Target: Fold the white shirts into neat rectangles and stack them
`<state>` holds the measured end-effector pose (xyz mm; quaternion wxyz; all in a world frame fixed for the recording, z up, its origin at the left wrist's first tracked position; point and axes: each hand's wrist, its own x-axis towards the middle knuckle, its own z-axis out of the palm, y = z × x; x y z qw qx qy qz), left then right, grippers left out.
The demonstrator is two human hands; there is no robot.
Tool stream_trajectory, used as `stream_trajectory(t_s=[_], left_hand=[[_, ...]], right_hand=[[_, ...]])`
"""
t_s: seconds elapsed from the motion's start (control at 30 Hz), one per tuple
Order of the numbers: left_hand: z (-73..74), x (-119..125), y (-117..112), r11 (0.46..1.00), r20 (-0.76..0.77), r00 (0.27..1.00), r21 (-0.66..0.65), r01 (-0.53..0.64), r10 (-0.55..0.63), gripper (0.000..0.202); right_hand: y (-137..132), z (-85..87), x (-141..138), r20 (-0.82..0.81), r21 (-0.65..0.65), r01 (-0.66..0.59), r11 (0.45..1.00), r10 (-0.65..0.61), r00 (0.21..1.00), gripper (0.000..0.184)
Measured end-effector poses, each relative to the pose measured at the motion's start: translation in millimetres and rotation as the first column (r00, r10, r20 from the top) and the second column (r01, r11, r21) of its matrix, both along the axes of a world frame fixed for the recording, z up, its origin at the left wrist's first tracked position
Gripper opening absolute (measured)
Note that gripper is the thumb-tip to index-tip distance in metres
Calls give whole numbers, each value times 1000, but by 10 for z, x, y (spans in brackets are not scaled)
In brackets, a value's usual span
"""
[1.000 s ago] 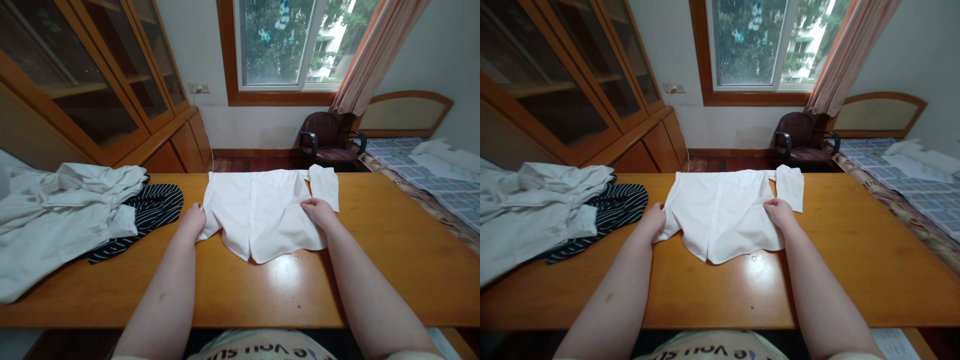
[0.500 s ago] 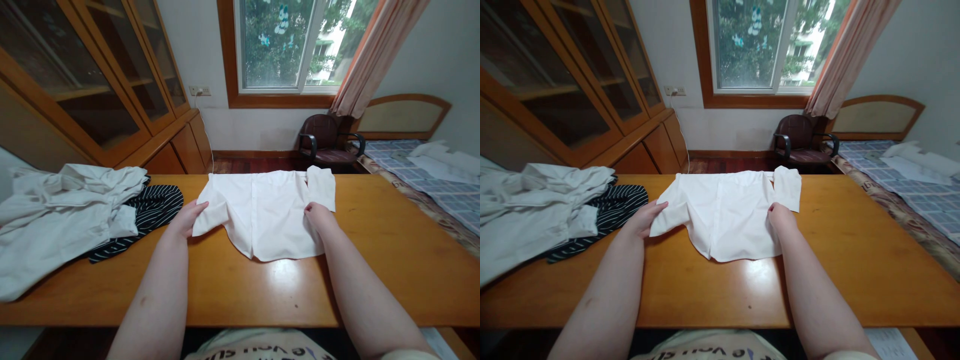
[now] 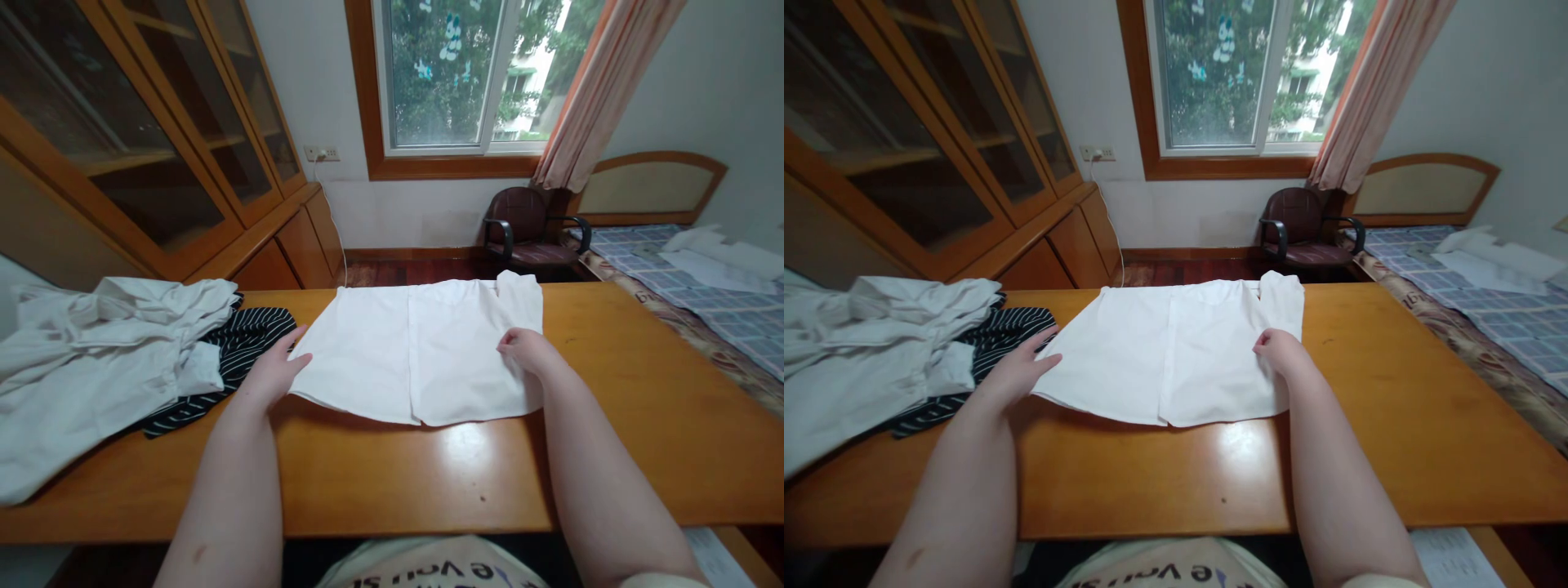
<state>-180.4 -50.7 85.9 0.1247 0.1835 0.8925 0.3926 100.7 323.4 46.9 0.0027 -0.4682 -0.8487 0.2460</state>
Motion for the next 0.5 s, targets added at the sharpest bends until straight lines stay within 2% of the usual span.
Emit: stream_trajectory(t_s=[0.1, 0.23, 0.37, 0.5], left_hand=[[-3, -31, -107, 974, -73, 996, -225, 32, -49, 43], [-68, 25, -120, 888, -17, 993, -449, 100, -120, 30], [-178, 63, -113, 830, 50, 985, -533, 165, -163, 30], [-274, 69, -166, 787, 89, 980, -584, 198, -180, 26]], right_hand=[[4, 103, 67, -25, -19, 45, 999, -45, 999, 12], [7, 147, 92, 89, -48, -4, 999, 8, 996, 11], [24, 132, 80, 279, -81, -80, 994, 99, 955, 10], [38, 118, 123, 331, -113, -95, 989, 128, 935, 9]])
